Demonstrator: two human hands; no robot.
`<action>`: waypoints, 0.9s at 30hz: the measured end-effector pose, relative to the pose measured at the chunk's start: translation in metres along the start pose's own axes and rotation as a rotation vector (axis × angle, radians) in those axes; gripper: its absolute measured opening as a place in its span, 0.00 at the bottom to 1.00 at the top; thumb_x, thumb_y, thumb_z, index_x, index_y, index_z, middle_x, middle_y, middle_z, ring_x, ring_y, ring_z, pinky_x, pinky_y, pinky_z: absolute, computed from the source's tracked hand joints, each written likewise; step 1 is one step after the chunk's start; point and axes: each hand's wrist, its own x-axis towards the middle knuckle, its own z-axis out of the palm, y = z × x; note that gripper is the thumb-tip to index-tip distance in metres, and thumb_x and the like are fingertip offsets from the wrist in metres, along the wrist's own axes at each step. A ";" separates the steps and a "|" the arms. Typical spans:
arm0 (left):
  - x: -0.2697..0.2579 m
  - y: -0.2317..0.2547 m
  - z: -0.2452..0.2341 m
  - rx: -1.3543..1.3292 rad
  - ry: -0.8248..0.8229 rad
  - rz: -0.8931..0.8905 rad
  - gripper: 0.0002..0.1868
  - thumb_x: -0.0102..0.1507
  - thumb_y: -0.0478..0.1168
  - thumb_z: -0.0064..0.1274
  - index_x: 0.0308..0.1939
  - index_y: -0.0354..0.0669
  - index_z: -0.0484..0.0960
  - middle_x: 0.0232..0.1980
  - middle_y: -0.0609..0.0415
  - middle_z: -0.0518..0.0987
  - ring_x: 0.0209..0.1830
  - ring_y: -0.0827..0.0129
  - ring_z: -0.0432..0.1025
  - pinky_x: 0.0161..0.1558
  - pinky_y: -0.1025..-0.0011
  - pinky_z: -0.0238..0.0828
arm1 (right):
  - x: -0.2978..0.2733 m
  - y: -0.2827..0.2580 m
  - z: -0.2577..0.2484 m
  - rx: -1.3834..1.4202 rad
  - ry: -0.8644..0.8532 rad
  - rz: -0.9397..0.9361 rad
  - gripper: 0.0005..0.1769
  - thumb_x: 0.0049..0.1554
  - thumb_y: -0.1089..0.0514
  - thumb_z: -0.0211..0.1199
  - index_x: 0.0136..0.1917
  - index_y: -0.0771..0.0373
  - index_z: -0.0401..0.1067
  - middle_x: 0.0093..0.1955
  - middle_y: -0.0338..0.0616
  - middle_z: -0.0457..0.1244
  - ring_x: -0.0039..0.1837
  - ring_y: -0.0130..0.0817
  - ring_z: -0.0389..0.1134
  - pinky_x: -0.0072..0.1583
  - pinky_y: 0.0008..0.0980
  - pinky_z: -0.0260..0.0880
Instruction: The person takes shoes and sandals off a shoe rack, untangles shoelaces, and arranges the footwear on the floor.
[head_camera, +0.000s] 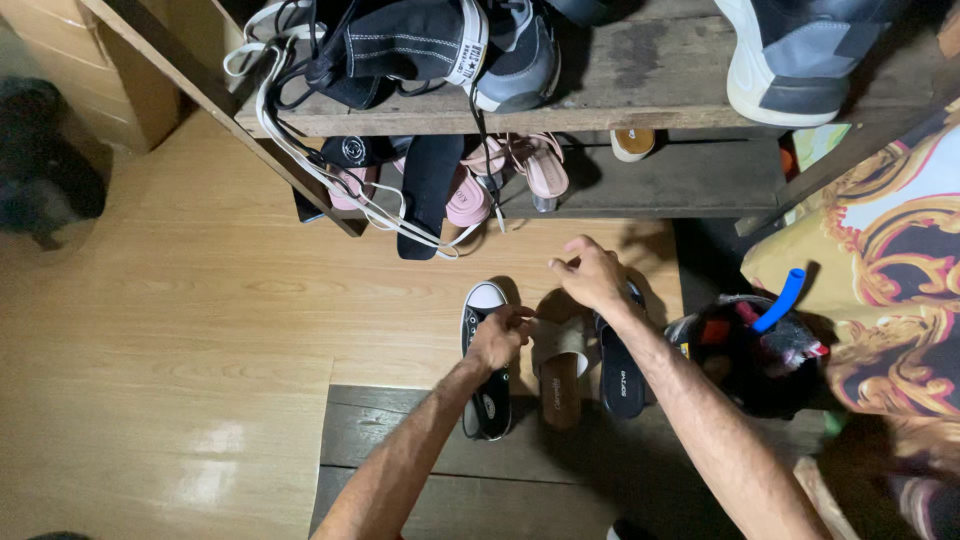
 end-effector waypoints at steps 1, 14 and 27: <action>0.004 0.006 -0.006 0.001 0.000 0.000 0.24 0.64 0.49 0.55 0.62 0.44 0.79 0.52 0.49 0.85 0.44 0.69 0.78 0.49 0.70 0.77 | 0.012 -0.003 -0.006 0.020 0.036 0.074 0.26 0.57 0.44 0.71 0.62 0.61 0.72 0.47 0.49 0.75 0.47 0.36 0.74 0.49 0.35 0.73; 0.057 0.028 -0.039 -0.269 0.048 0.187 0.17 0.66 0.42 0.58 0.56 0.40 0.79 0.39 0.58 0.80 0.36 0.77 0.70 0.41 0.76 0.71 | 0.089 -0.024 0.002 0.898 0.032 0.329 0.50 0.55 0.41 0.69 0.80 0.53 0.46 0.73 0.49 0.59 0.57 0.47 0.73 0.47 0.47 0.80; 0.050 0.028 -0.050 -0.253 0.038 0.187 0.17 0.66 0.42 0.57 0.57 0.41 0.79 0.42 0.56 0.81 0.38 0.78 0.71 0.41 0.76 0.71 | 0.119 -0.004 0.047 1.136 0.158 0.220 0.22 0.59 0.57 0.66 0.63 0.65 0.67 0.59 0.52 0.68 0.48 0.44 0.75 0.49 0.37 0.80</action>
